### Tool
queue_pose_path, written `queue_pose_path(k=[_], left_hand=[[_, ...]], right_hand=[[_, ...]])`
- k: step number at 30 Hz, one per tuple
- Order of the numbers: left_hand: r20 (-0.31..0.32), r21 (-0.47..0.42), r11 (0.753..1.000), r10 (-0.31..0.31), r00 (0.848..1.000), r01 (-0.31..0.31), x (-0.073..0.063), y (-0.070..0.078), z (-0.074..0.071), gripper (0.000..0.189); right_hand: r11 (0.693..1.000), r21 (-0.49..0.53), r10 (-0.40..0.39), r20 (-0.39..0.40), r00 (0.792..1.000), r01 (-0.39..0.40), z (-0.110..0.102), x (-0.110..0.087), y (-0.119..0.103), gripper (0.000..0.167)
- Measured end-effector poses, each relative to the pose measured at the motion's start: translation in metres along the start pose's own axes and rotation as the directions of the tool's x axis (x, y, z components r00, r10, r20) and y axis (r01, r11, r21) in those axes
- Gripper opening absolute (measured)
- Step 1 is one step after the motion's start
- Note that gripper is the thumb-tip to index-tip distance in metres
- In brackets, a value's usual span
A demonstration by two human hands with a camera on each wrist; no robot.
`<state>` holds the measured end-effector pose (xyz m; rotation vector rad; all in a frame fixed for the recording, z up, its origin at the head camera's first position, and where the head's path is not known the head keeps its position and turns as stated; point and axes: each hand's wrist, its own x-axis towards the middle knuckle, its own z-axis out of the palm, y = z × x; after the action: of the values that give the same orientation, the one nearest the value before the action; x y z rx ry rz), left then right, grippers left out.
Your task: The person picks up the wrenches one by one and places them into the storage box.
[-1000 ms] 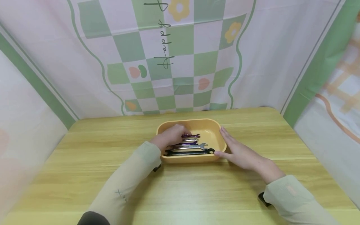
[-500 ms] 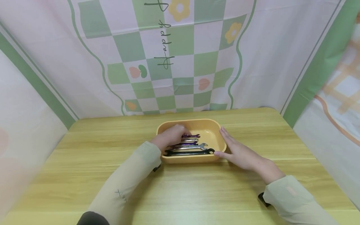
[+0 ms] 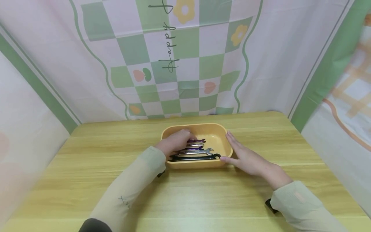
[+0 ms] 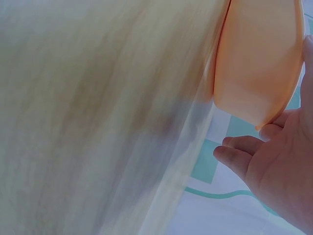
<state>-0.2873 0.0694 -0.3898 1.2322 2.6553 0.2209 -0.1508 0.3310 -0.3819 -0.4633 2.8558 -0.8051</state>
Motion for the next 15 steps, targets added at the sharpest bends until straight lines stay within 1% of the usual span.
queue_pose_path(k=[3, 7, 12, 15], left_hand=[[0.0, -0.001, 1.0, -0.001, 1.0, 0.001, -0.0004, -0.0001, 0.0005, 0.042], [0.003, 0.007, 1.0, 0.018, 1.0, -0.018, 0.0001, -0.0011, 0.0014, 0.044], [0.036, -0.01, 1.0, 0.021, 0.999, -0.02, 0.0007, -0.0006, -0.0019, 0.047], [0.059, -0.027, 1.0, 0.017, 0.998, -0.016, 0.0002, 0.0002, -0.0058, 0.045]], right_hand=[[1.0, -0.001, -0.003, -0.001, 1.0, 0.003, 0.0004, -0.0003, 0.0003, 0.095], [1.0, -0.005, 0.0, -0.003, 1.0, 0.0, 0.0005, -0.0007, -0.0002, 0.095], [1.0, -0.004, 0.0, -0.003, 1.0, 0.0, 0.0007, -0.0005, -0.0007, 0.094], [1.0, -0.005, 0.001, -0.001, 1.0, -0.001, 0.0002, -0.0002, -0.0008, 0.094]])
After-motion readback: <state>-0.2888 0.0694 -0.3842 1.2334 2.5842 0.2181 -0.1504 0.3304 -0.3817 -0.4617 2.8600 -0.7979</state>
